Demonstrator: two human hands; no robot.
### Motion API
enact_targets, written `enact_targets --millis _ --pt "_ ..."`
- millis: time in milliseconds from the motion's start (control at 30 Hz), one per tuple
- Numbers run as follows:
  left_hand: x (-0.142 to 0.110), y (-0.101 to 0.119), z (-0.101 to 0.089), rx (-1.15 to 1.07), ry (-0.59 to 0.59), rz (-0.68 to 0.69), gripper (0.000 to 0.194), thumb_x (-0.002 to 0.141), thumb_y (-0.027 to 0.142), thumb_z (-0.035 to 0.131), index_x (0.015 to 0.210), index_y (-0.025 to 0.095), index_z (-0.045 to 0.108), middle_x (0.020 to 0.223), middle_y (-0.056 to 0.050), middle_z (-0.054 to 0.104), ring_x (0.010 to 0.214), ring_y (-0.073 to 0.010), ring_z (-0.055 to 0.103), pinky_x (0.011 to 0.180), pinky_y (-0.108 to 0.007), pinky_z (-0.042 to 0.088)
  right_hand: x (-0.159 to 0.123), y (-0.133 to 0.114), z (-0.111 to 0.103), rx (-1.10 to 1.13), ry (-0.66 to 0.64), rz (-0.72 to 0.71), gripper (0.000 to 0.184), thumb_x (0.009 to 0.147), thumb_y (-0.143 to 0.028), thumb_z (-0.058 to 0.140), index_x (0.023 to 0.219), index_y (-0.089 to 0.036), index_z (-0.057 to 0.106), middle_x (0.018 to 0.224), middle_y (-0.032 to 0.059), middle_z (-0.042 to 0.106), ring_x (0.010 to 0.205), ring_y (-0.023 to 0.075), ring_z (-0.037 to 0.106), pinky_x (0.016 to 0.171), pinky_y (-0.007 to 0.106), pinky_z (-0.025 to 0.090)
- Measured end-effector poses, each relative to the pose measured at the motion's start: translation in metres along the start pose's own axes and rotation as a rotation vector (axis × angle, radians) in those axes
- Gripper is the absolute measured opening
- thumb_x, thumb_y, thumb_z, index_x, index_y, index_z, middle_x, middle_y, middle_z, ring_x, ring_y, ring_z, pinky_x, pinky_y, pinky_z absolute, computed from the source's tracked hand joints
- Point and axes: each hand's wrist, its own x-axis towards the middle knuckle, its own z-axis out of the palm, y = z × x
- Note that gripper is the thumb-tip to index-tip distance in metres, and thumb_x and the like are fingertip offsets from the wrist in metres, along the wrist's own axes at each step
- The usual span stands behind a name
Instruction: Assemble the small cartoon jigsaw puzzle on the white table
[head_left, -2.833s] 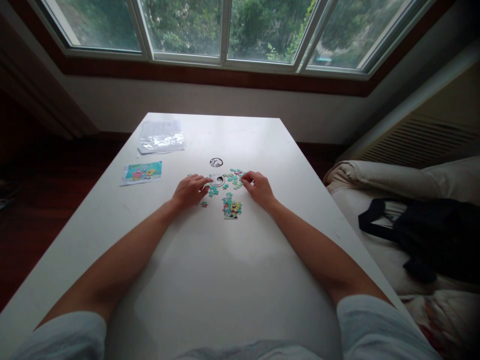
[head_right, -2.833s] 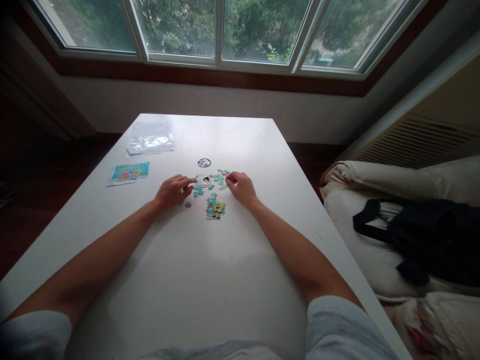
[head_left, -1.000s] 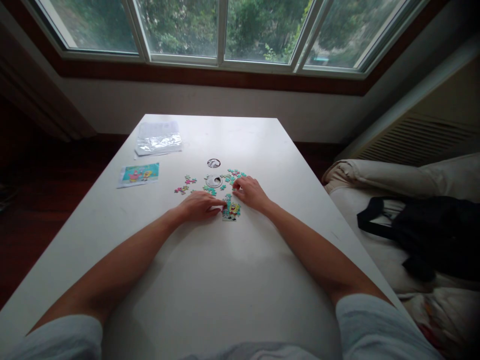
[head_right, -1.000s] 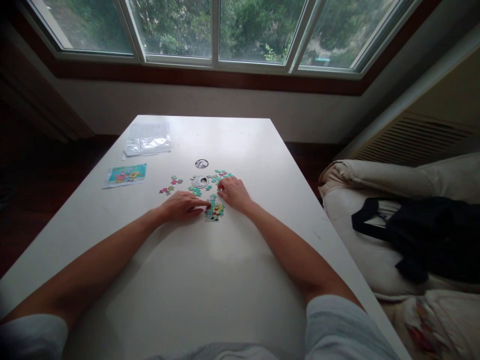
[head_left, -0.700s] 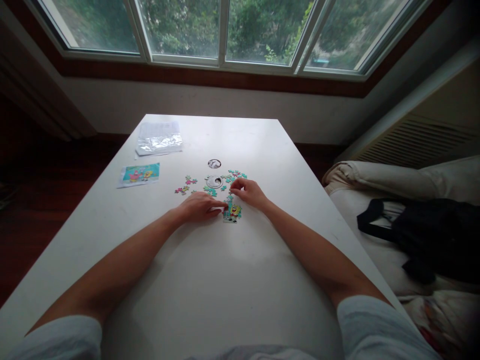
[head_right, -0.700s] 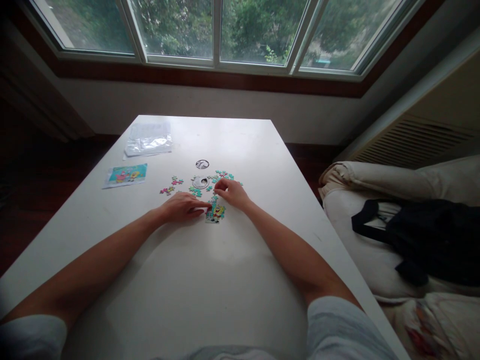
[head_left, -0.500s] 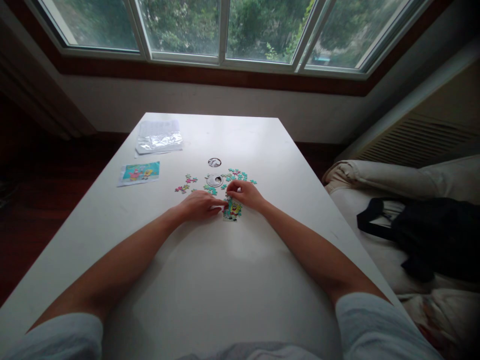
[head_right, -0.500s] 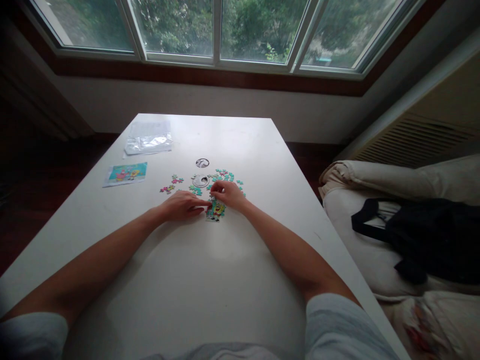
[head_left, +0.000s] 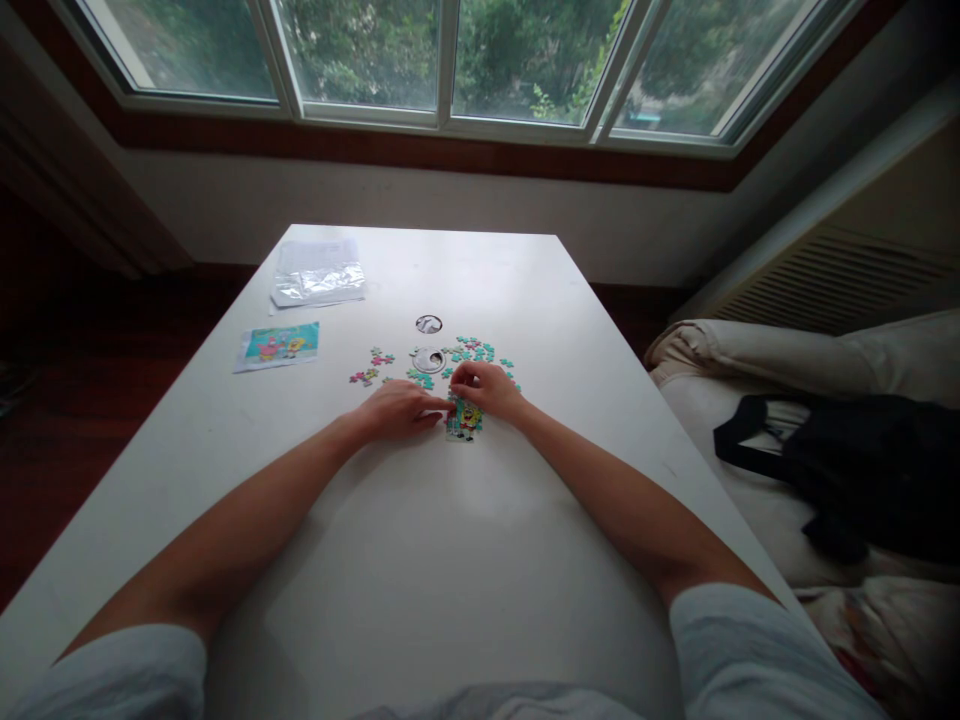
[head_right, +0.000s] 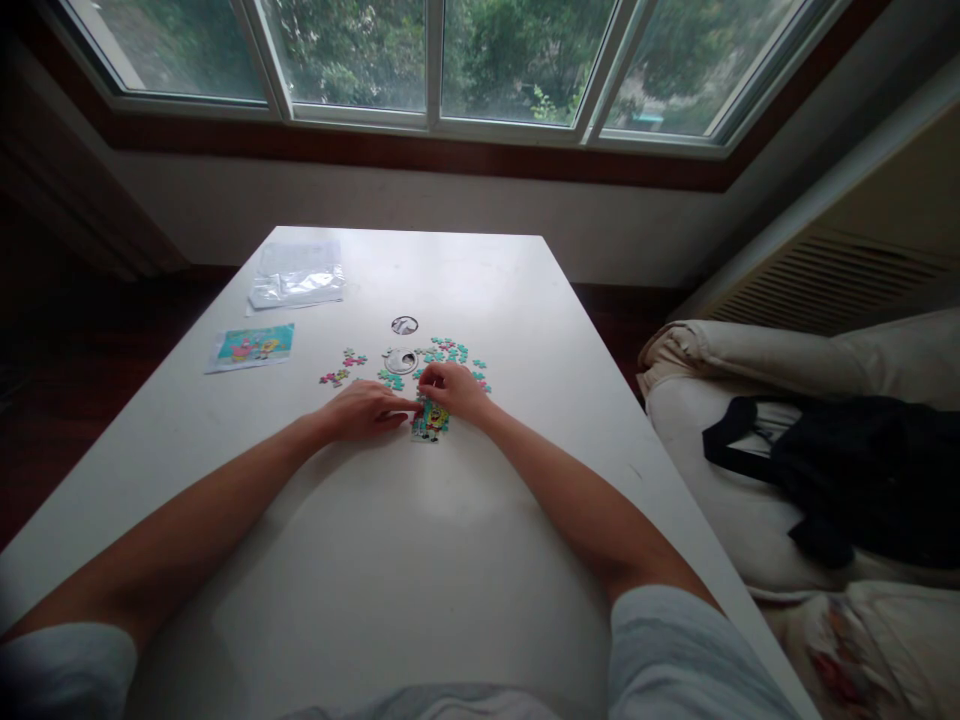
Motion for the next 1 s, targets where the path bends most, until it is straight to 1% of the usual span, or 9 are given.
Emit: enact_targets --millis 100,167,500,600,733,800,867,933,1000 --pt "0.0 0.0 0.001 -0.011 0.003 -0.001 0.035 0.098 0.034 0.052 0.126 0.034 0.072 0.077 -0.002 0.073 0.07 -0.0175 0.065 0.068 -0.027 0.041 0.001 0.0 -0.001 -0.121 0.031 -0.048 0.004 0.085 -0.02 0.071 0.081 -0.021 0.07 0.082 0.0011 0.069 0.083 0.0177 0.058 0.081 0.031 0.043" --pt "0.0 0.0 0.001 -0.016 0.007 -0.004 0.035 0.098 0.033 0.052 0.126 0.034 0.072 0.078 -0.002 0.073 0.07 -0.0173 0.065 0.068 -0.027 0.041 0.002 0.001 0.0 -0.164 0.029 -0.07 0.004 0.085 -0.02 0.071 0.081 -0.021 0.07 0.083 0.0017 0.068 0.084 0.0186 0.057 0.083 0.032 0.042" --pt "0.001 0.002 -0.002 -0.023 0.005 -0.016 0.034 0.098 0.031 0.052 0.124 0.035 0.073 0.078 -0.001 0.074 0.069 -0.0162 0.065 0.065 -0.027 0.038 0.003 0.007 0.005 -0.258 0.018 -0.073 0.004 0.087 -0.025 0.074 0.086 -0.022 0.072 0.087 0.003 0.064 0.09 0.0208 0.053 0.087 0.034 0.038" --pt "0.002 0.002 -0.001 -0.032 -0.002 -0.023 0.034 0.098 0.031 0.051 0.124 0.035 0.072 0.08 -0.001 0.075 0.071 -0.0162 0.066 0.067 -0.027 0.039 0.002 0.006 0.005 -0.269 0.025 -0.082 0.004 0.087 -0.025 0.074 0.086 -0.022 0.071 0.087 0.0032 0.064 0.09 0.021 0.053 0.086 0.034 0.038" --pt "0.001 0.003 -0.001 -0.045 0.007 -0.007 0.033 0.099 0.03 0.05 0.123 0.034 0.073 0.087 -0.002 0.075 0.077 -0.0167 0.066 0.072 -0.028 0.043 0.002 0.006 0.004 -0.26 0.037 -0.085 0.004 0.088 -0.022 0.071 0.084 -0.022 0.072 0.085 0.0031 0.066 0.088 0.0205 0.055 0.086 0.034 0.04" --pt "0.001 0.003 -0.002 -0.046 0.016 0.029 0.033 0.1 0.031 0.049 0.124 0.033 0.072 0.088 -0.002 0.074 0.079 -0.0171 0.066 0.074 -0.028 0.044 0.001 0.007 0.0 -0.237 0.075 -0.088 0.007 0.089 -0.02 0.067 0.084 -0.022 0.072 0.083 0.0026 0.067 0.085 0.0196 0.056 0.085 0.033 0.041" --pt "0.001 0.003 -0.003 -0.033 0.038 0.069 0.035 0.101 0.034 0.049 0.129 0.031 0.07 0.088 -0.003 0.072 0.082 -0.0185 0.064 0.075 -0.029 0.046 0.001 0.009 -0.007 -0.201 0.153 -0.072 0.01 0.09 -0.021 0.064 0.086 -0.022 0.072 0.081 0.0023 0.068 0.082 0.0188 0.057 0.083 0.032 0.042" --pt "0.002 0.003 -0.003 -0.018 0.076 0.097 0.037 0.101 0.036 0.049 0.132 0.028 0.067 0.09 -0.005 0.07 0.088 -0.0206 0.063 0.077 -0.031 0.047 0.002 0.013 -0.017 -0.163 0.241 -0.023 0.011 0.091 -0.024 0.063 0.089 -0.021 0.073 0.082 0.0023 0.07 0.081 0.0185 0.058 0.08 0.031 0.044" --pt "0.002 0.002 -0.001 -0.024 0.121 0.115 0.037 0.1 0.036 0.05 0.131 0.027 0.068 0.098 -0.007 0.071 0.096 -0.0224 0.062 0.084 -0.034 0.049 0.002 0.02 -0.028 -0.137 0.315 0.054 0.013 0.089 -0.027 0.063 0.091 -0.021 0.074 0.082 0.002 0.07 0.078 0.018 0.059 0.077 0.031 0.045"
